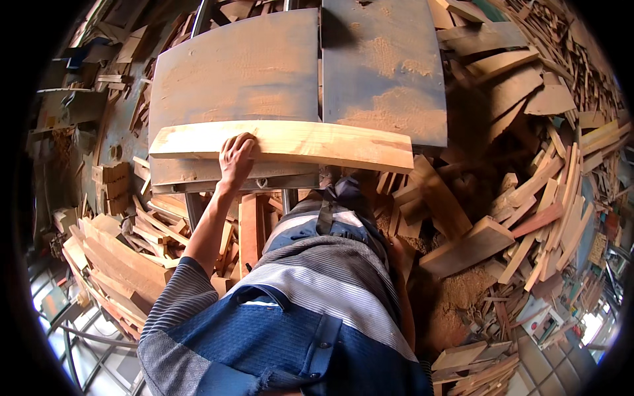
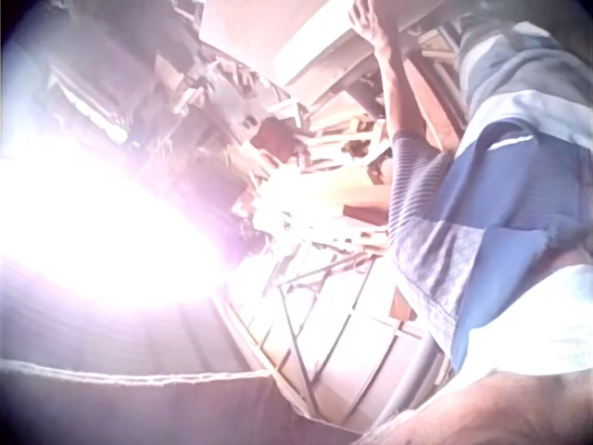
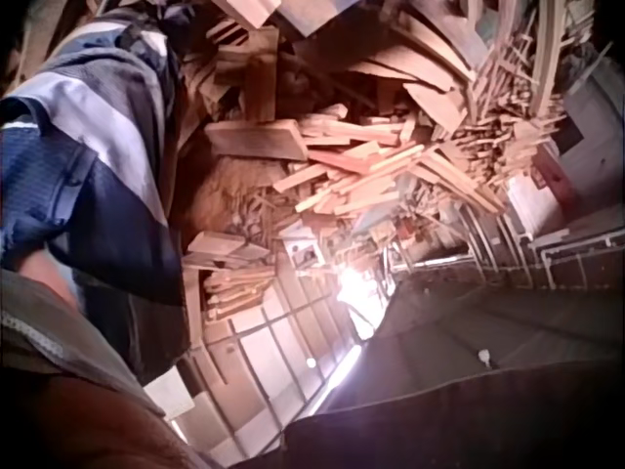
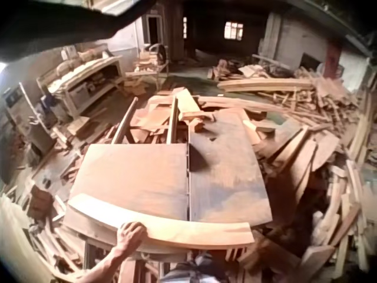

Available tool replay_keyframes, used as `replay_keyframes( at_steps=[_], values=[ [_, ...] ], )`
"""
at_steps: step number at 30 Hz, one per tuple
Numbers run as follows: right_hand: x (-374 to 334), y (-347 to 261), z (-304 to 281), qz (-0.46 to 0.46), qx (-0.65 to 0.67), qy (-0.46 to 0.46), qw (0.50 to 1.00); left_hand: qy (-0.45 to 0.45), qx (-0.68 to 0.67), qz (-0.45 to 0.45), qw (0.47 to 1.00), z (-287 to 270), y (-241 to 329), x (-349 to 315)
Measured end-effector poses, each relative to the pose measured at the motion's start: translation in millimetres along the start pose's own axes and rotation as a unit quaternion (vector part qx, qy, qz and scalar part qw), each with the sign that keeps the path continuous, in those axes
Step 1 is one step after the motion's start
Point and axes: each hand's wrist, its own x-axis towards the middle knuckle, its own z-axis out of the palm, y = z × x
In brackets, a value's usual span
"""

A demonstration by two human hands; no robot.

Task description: The person measures multiple pieces of wood using a tape measure while standing in a woodworking shop filled with wood scraps and machinery.

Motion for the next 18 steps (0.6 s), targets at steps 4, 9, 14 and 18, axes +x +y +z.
replay_keyframes(
  at_steps=[4, 9, 14, 18],
  values=[
    [44, -29, 4, -0.062, -0.020, 0.017, 0.998, -0.003, 0.007, 0.007, 1.000, 1, 9, 4],
    [50, -36, 14, -0.072, 0.041, 0.027, 0.996, 0.003, 0.013, 0.002, 1.000, 1, 1, -3],
    [52, -41, 18, -0.032, 0.014, 0.038, 0.999, 0.005, 0.038, 0.010, 0.999, 5, 2, -7],
    [58, -30, 16, -0.016, -0.009, 0.045, 0.999, -0.005, 0.037, 0.010, 0.999, 7, 1, -11]
  ],
)
